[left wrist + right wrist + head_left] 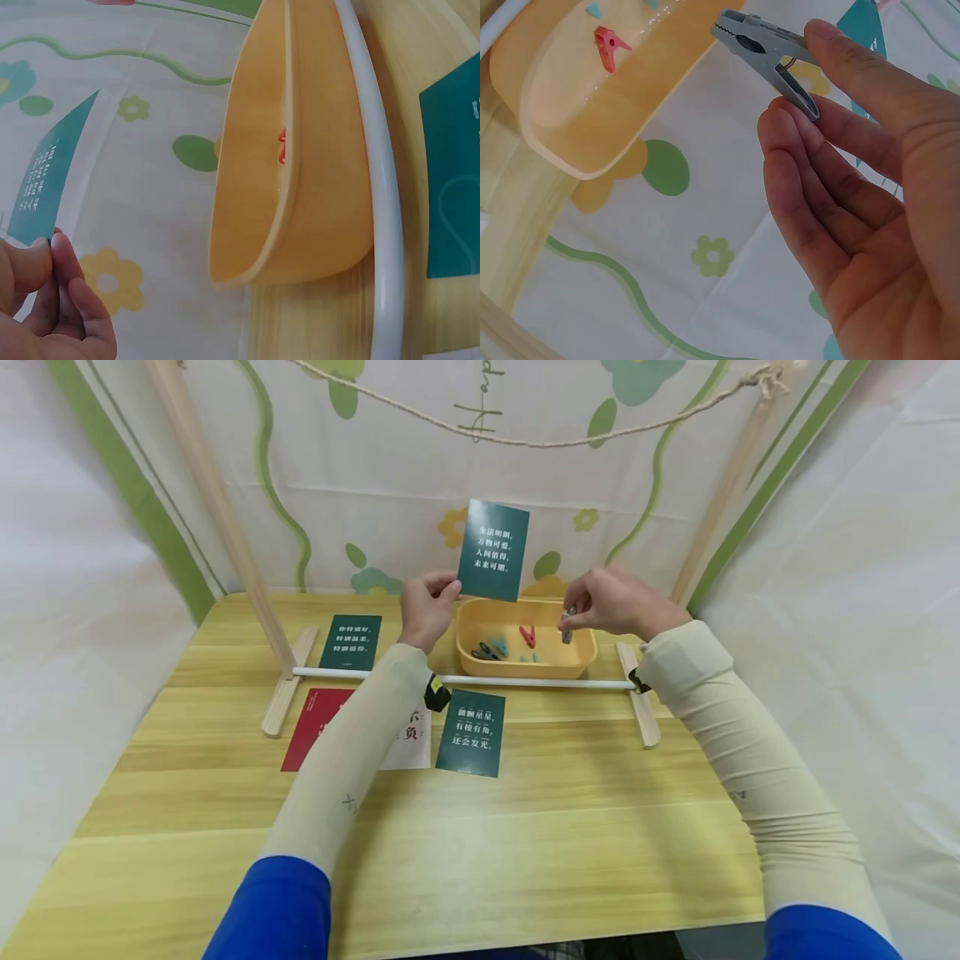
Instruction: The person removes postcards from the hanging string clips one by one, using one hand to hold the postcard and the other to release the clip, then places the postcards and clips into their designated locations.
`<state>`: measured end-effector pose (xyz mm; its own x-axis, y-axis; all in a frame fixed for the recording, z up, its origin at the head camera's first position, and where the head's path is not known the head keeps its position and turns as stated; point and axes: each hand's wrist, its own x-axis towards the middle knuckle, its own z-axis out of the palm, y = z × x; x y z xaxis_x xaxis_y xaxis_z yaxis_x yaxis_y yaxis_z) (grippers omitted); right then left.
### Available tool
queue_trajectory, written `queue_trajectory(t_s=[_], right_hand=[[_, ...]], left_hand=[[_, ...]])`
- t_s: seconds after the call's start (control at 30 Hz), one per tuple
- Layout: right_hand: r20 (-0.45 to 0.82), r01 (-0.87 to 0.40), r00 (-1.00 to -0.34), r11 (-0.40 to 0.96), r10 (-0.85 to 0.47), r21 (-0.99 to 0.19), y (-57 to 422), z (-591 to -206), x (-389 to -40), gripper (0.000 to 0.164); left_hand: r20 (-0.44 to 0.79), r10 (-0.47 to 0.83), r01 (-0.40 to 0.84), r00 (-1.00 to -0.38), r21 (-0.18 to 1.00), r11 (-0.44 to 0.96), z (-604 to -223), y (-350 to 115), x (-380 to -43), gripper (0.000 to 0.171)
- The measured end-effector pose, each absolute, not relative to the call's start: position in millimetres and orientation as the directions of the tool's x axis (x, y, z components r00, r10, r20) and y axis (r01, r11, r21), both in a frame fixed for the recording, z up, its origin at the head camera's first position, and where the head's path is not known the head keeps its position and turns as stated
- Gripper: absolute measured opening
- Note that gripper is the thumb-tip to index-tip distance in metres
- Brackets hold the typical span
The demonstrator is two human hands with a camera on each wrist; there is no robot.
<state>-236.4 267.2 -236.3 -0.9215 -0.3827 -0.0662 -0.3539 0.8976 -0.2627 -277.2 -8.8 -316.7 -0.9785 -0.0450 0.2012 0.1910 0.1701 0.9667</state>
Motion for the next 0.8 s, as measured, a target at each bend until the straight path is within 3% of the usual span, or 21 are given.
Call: queue_trajectory(t_s=[0.8], right_hand=[[-0.038,-0.331,-0.932,0.888,-0.36,-0.319,264,-276,-250,0.019]], left_hand=[[0.097,-0.103,0.071,-0.99,0.97,0.232,-339,-50,-278,0.027]])
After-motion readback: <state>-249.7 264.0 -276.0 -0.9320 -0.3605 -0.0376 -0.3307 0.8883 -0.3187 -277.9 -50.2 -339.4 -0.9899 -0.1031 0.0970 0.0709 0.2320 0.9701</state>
